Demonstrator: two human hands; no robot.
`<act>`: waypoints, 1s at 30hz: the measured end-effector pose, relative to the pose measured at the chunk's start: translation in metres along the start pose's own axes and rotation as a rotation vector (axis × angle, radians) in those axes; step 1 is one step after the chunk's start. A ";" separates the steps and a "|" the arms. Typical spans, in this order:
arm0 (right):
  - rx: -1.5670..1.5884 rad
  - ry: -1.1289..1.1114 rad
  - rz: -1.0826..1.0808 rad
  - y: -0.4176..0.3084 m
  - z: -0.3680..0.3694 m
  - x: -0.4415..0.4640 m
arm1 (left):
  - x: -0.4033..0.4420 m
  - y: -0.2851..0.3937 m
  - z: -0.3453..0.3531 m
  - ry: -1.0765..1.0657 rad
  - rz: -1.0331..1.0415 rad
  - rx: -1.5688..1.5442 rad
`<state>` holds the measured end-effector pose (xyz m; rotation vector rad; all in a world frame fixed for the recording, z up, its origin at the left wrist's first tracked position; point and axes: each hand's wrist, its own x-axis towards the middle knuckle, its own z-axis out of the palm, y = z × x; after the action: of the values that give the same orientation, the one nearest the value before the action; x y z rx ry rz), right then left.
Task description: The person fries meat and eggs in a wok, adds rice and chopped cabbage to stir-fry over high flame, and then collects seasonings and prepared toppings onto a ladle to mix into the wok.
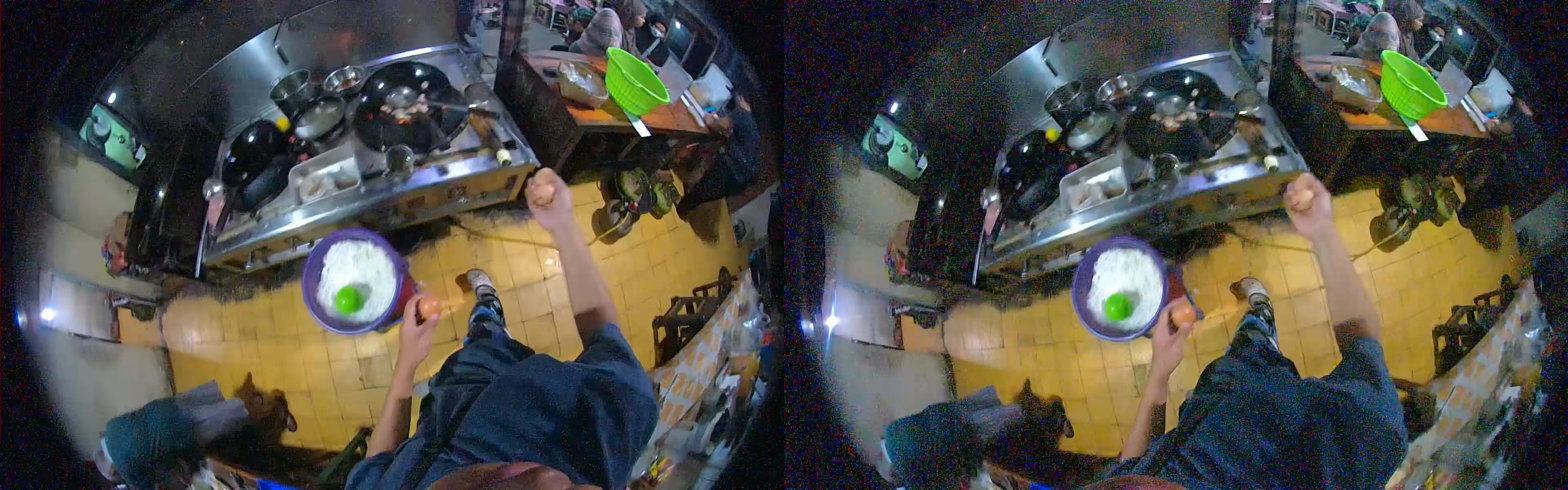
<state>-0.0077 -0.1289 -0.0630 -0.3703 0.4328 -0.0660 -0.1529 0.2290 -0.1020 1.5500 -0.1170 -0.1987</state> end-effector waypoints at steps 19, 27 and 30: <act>-2.737 0.482 -0.817 -0.470 -0.099 0.531 | 0.270 -0.042 0.129 0.177 -0.395 0.105; -2.311 0.319 -1.230 -0.384 -0.015 0.421 | 0.350 -0.015 0.187 0.127 -0.345 0.369; -1.914 -0.295 -0.656 -0.237 -0.036 0.334 | 0.375 -0.006 0.224 0.133 -0.361 0.204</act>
<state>0.2842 -0.4081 -0.1397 -2.3686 -0.0796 -0.2223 0.1689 -0.0652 -0.1224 1.7759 0.2572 -0.3757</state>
